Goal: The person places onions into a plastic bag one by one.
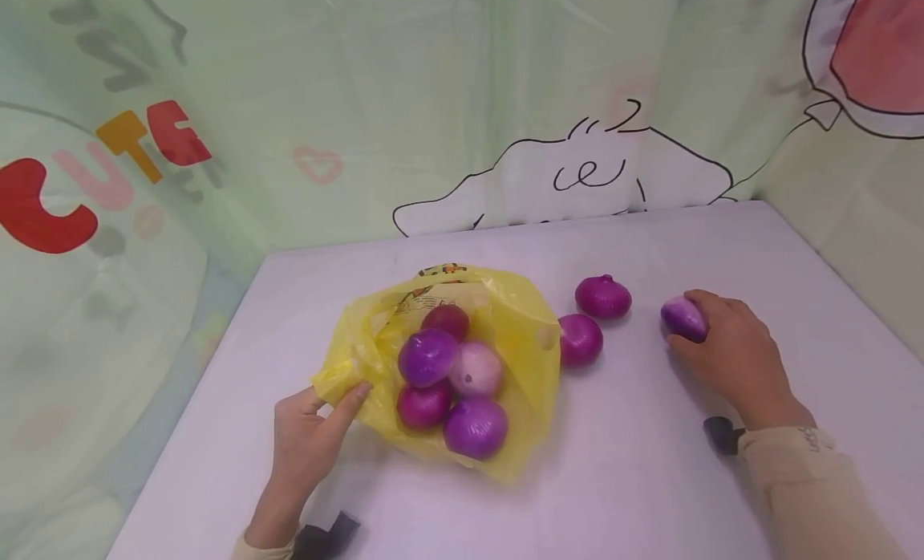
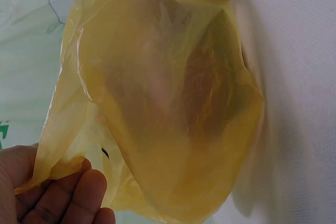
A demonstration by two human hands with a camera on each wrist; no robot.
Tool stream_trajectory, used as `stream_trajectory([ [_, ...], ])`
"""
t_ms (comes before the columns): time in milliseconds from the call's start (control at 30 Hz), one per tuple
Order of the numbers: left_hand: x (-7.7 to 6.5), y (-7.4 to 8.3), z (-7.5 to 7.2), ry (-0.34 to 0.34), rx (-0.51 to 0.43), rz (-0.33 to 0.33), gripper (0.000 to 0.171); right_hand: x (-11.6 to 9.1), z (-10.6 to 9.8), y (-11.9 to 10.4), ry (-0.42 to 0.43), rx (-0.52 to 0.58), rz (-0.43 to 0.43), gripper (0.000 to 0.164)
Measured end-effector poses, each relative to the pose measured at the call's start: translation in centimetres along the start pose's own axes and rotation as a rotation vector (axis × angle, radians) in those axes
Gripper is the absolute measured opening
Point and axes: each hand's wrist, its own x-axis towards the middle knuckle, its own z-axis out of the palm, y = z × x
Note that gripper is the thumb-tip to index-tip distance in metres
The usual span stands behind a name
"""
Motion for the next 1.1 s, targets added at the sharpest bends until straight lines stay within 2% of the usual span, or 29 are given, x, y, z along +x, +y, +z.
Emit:
stream_trajectory([
  [433, 0.0, 0.0, -0.1, -0.001, -0.009, 0.000, 0.017, -0.7, -0.6, -0.4, 0.046, 0.029, -0.019, 0.063],
  [1100, 0.0, 0.1, 0.0, -0.005, -0.016, 0.001, 0.016, -2.1, -1.3, -2.7, 0.145, 0.061, -0.101, 0.066],
])
